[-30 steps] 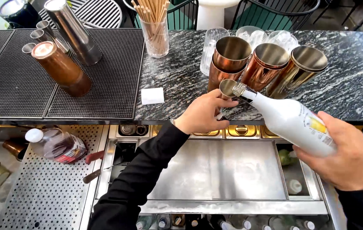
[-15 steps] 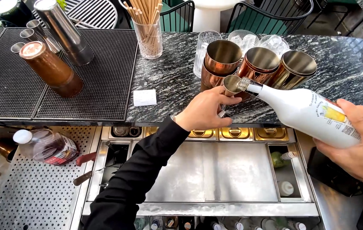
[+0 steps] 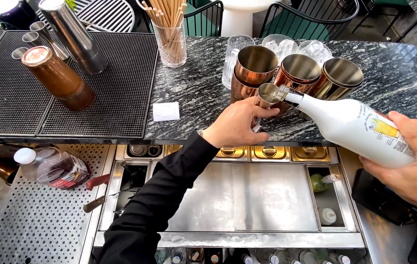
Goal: The recorder is preparing cocktails by measuring and pouring various spirits and syrups into shakers using a jigger.
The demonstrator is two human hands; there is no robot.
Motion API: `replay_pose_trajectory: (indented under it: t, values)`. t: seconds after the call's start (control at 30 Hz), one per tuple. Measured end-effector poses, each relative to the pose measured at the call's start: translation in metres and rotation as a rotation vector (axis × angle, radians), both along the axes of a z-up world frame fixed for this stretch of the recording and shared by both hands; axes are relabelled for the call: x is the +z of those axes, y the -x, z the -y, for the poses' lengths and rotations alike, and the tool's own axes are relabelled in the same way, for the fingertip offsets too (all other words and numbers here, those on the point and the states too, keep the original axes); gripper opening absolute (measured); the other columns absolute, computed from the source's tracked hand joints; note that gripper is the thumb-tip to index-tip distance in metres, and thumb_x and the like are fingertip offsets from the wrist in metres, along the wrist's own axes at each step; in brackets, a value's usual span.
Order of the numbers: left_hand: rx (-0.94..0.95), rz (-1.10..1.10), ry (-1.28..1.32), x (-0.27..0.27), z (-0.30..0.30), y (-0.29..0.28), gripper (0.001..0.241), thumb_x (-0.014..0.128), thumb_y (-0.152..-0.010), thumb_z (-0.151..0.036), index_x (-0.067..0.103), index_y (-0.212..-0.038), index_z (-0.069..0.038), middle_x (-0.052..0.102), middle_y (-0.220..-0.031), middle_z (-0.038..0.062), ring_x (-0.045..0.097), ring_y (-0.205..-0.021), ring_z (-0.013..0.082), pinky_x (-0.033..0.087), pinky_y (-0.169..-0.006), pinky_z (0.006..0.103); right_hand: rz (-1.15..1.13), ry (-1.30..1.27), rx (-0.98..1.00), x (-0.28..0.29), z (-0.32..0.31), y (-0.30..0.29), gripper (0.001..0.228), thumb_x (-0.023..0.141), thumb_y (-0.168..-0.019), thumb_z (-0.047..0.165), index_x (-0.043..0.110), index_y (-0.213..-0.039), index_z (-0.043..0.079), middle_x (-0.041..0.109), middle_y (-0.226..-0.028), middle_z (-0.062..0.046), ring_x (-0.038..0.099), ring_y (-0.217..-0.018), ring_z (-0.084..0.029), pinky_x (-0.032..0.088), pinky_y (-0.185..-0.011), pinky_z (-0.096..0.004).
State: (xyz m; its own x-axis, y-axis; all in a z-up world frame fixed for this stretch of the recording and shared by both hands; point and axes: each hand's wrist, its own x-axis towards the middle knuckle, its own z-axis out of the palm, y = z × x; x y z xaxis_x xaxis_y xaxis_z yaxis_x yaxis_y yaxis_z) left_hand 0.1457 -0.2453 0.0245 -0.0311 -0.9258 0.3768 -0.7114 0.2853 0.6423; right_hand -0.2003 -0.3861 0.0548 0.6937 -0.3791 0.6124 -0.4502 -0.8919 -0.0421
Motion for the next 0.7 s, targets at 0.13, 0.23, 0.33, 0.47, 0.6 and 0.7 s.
replay_pose_trajectory:
  t: [0.13, 0.23, 0.33, 0.47, 0.6, 0.7]
  values:
    - [0.0, -0.009, -0.01, 0.0, 0.003, -0.001, 0.06, 0.077, -0.072, -0.031, 0.071, -0.129, -0.013, 0.064, -0.122, 0.007, 0.066, -0.072, 0.0171, 0.056, -0.073, 0.0332, 0.001, -0.006, 0.001, -0.001, 0.001, -0.002, 0.08, 0.094, -0.065, 0.013, 0.062, -0.136, -0.006, 0.07, -0.106, -0.02, 0.071, -0.092, -0.029, 0.057, -0.083, -0.037]
    - [0.012, 0.01, 0.002, -0.002, 0.005, -0.003, 0.06, 0.077, -0.072, -0.03, 0.072, -0.129, -0.013, 0.065, -0.119, 0.008, 0.067, -0.074, 0.0175, 0.056, -0.074, 0.0335, 0.001, 0.002, -0.006, -0.005, 0.005, 0.0, 0.081, 0.094, -0.065, 0.013, 0.062, -0.137, -0.006, 0.07, -0.108, -0.021, 0.071, -0.093, -0.03, 0.057, -0.084, -0.037]
    - [-0.002, 0.009, 0.011, -0.004, 0.007, -0.006, 0.061, 0.077, -0.073, -0.03, 0.071, -0.13, -0.012, 0.065, -0.12, 0.007, 0.067, -0.076, 0.0177, 0.057, -0.075, 0.0337, -0.001, -0.002, -0.001, -0.007, 0.009, 0.002, 0.082, 0.094, -0.066, 0.014, 0.061, -0.139, -0.006, 0.07, -0.111, -0.021, 0.071, -0.096, -0.029, 0.057, -0.085, -0.037]
    - [0.0, 0.015, 0.041, 0.001, 0.007, -0.005, 0.061, 0.077, -0.072, -0.03, 0.071, -0.13, -0.012, 0.065, -0.124, 0.008, 0.068, -0.082, 0.0193, 0.057, -0.078, 0.0345, -0.009, -0.024, -0.007, -0.007, 0.008, 0.0, 0.084, 0.095, -0.067, 0.015, 0.061, -0.14, -0.006, 0.07, -0.112, -0.021, 0.071, -0.096, -0.029, 0.057, -0.085, -0.037]
    - [0.024, 0.047, 0.012, -0.001, 0.01, -0.008, 0.062, 0.078, -0.071, -0.03, 0.071, -0.131, -0.013, 0.065, -0.117, 0.01, 0.068, -0.087, 0.0219, 0.056, -0.081, 0.0359, -0.001, 0.018, -0.003, -0.008, 0.007, -0.003, 0.083, 0.095, -0.066, 0.015, 0.061, -0.139, -0.007, 0.069, -0.114, -0.022, 0.071, -0.097, -0.03, 0.058, -0.087, -0.037]
    - [0.002, 0.039, 0.042, -0.003, 0.011, -0.01, 0.061, 0.078, -0.072, -0.03, 0.071, -0.13, -0.012, 0.066, -0.121, 0.008, 0.068, -0.088, 0.0221, 0.057, -0.081, 0.0354, 0.011, -0.009, -0.008, -0.013, 0.011, 0.0, 0.083, 0.095, -0.067, 0.016, 0.061, -0.14, -0.007, 0.069, -0.116, -0.022, 0.071, -0.098, -0.03, 0.058, -0.088, -0.037]
